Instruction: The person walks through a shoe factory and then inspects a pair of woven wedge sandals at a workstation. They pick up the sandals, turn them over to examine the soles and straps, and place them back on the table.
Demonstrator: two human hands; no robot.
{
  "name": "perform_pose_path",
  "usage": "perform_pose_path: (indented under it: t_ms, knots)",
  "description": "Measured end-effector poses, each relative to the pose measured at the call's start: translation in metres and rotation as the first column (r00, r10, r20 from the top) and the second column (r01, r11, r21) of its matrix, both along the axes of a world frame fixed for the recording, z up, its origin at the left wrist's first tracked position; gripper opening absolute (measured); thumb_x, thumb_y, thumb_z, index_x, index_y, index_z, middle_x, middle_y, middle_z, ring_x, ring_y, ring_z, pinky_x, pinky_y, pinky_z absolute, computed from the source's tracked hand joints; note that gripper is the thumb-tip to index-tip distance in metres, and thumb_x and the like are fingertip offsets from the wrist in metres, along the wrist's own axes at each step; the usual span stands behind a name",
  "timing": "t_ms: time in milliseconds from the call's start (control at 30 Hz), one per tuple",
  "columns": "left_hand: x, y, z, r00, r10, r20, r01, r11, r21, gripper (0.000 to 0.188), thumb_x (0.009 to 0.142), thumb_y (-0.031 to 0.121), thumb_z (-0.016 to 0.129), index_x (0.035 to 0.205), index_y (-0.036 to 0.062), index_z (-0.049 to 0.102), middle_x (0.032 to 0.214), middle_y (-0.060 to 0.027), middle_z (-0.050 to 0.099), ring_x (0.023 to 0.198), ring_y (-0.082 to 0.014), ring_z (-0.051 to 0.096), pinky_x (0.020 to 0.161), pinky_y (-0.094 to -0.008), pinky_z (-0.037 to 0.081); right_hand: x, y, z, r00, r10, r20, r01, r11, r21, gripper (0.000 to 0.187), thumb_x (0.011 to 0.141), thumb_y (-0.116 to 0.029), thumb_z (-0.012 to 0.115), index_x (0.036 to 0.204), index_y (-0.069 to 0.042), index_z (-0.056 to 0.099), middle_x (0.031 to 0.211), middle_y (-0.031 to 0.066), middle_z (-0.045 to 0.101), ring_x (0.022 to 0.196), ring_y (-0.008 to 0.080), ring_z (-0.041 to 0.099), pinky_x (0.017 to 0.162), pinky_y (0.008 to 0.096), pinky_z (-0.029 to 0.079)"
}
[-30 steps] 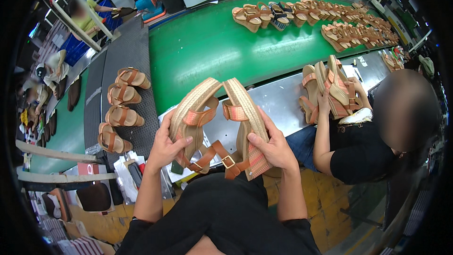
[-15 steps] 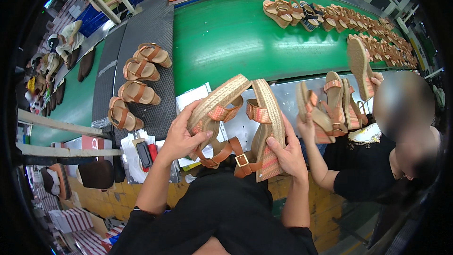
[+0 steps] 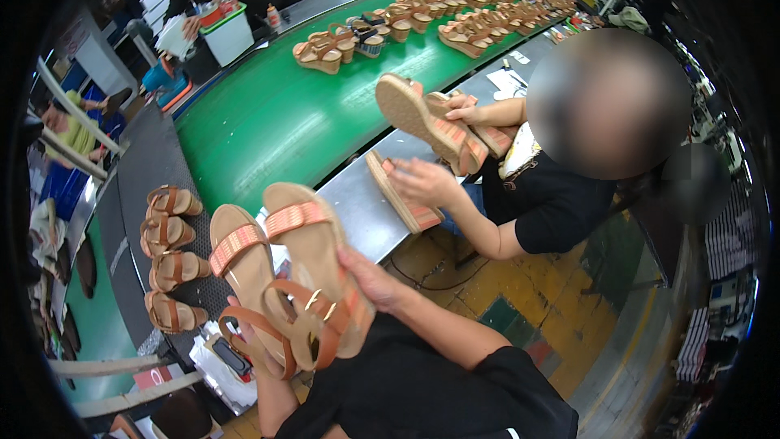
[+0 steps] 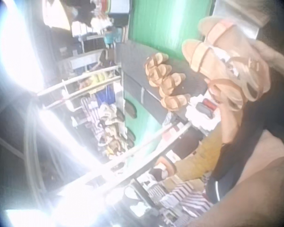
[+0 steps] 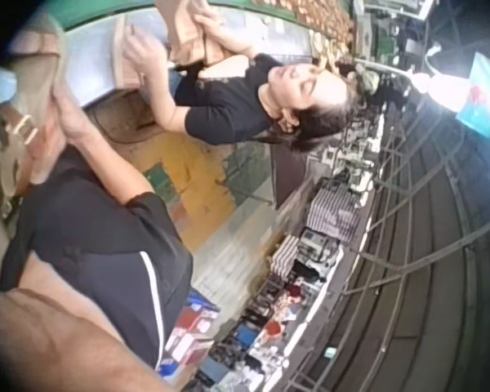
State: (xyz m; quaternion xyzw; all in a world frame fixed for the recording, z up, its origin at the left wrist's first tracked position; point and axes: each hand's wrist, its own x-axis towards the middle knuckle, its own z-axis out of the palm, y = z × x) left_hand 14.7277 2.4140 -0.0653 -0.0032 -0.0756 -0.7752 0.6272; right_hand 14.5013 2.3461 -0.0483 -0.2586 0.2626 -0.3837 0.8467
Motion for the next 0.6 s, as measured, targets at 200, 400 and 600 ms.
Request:
perform_pose_path:
  t_ms: [200,400,600]
  knots:
    - [0.012,0.050,-0.017,0.962,0.273,-0.018,-0.264,0.942,0.206,0.076,0.096,0.056,0.046,0.149,0.0030,0.029,0.140,-0.0223,0.047,0.125,-0.0325,0.050,0.105,-0.0463,0.043,0.037,-0.003,0.003,0.993,0.112,-0.027,-0.115,0.973,-0.202,0.063,0.106,-0.046,0.027,0.151,-0.002,0.024,0.150,0.0104,0.034,0.137,0.0185,0.033,0.114,0.0338,0.028]
    - [-0.004,0.032,-0.003,0.924,0.329,0.196,-0.363,0.916,0.173,0.077,0.095,0.057,0.047,0.148,0.0038,0.030,0.141,-0.0210,0.047,0.126,-0.0323,0.050,0.106,-0.0463,0.042,0.032,-0.026,0.000,0.972,0.200,-0.122,-0.230,0.912,-0.339,0.067,0.104,-0.051,0.029,0.151,-0.002,0.025,0.148,0.0117,0.035,0.136,0.0190,0.033,0.114,0.0348,0.028]
    - [-0.047,-0.020,0.007,0.874,0.287,0.392,-0.373,0.913,0.163,0.077,0.094,0.058,0.047,0.148,0.0046,0.031,0.141,-0.0196,0.047,0.127,-0.0321,0.049,0.106,-0.0462,0.042,0.011,-0.065,0.022,0.927,-0.191,-0.323,-0.040,0.806,-0.590,0.058,0.100,-0.041,0.050,0.141,-0.001,0.039,0.142,0.0204,0.042,0.135,0.0308,0.039,0.109,0.0386,0.034]
